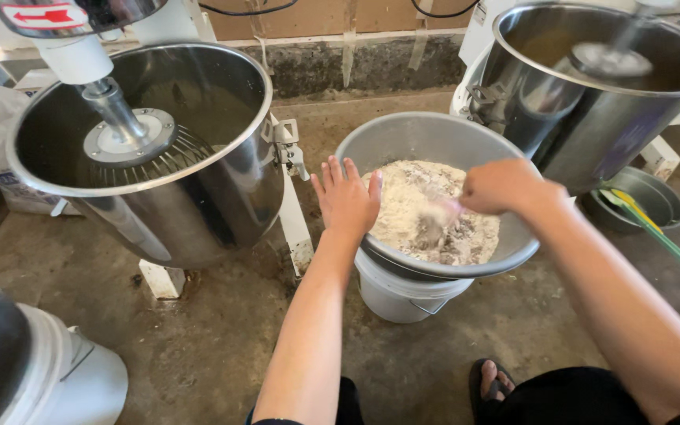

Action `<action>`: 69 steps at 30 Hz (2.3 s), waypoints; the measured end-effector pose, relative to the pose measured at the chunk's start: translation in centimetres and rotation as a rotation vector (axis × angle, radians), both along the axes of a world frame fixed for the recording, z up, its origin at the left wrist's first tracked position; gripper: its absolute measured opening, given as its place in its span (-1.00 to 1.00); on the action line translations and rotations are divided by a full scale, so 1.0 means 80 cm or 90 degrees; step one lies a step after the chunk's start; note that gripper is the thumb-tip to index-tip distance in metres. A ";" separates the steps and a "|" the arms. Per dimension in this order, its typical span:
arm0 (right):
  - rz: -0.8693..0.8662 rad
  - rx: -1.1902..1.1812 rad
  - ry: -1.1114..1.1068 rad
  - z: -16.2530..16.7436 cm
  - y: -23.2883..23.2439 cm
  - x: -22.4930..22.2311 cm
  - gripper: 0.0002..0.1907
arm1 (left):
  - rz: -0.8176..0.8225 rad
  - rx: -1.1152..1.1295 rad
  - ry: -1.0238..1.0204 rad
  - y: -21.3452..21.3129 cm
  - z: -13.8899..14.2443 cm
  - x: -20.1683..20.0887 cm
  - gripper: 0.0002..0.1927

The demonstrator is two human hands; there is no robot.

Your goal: The person mixes dry powdery ingredients in a large bowl set on a bucket, stirring with a spatula by hand. They then scoop white powder from a plastic jar with a spoon into a smaller bowl, use a digital scale, cut open a packet with scissors, and add liquid from small bottles into the mixture while seated on the floor.

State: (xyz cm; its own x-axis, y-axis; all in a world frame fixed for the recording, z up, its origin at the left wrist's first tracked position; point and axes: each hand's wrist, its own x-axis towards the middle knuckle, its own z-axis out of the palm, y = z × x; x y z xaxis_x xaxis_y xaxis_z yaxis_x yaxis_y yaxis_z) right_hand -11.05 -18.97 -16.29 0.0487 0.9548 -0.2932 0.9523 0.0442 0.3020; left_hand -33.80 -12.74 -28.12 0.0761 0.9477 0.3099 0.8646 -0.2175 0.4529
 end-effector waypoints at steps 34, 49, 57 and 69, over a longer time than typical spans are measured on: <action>-0.181 0.050 0.505 -0.082 0.044 0.035 -0.77 | 0.000 -0.019 -0.070 -0.001 0.007 0.005 -0.12; 0.287 0.104 -0.126 -0.070 0.115 -0.002 -0.77 | -0.010 -0.047 -0.051 -0.003 0.009 0.006 -0.10; 0.376 -0.004 -0.041 -0.039 0.013 0.014 -0.74 | -0.012 -0.018 -0.096 -0.004 0.009 0.003 -0.10; 0.651 0.208 -0.058 -0.080 0.094 -0.052 -0.60 | -0.012 -0.025 -0.094 -0.003 0.007 0.005 -0.09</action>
State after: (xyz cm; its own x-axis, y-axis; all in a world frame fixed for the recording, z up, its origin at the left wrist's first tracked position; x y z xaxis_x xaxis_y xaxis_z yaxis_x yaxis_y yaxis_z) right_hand -15.19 -11.41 -22.71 -0.8080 0.5869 -0.0523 0.4831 0.7106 0.5114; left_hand -33.43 -12.95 -27.59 0.0497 0.9581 0.2822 0.7843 -0.2124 0.5829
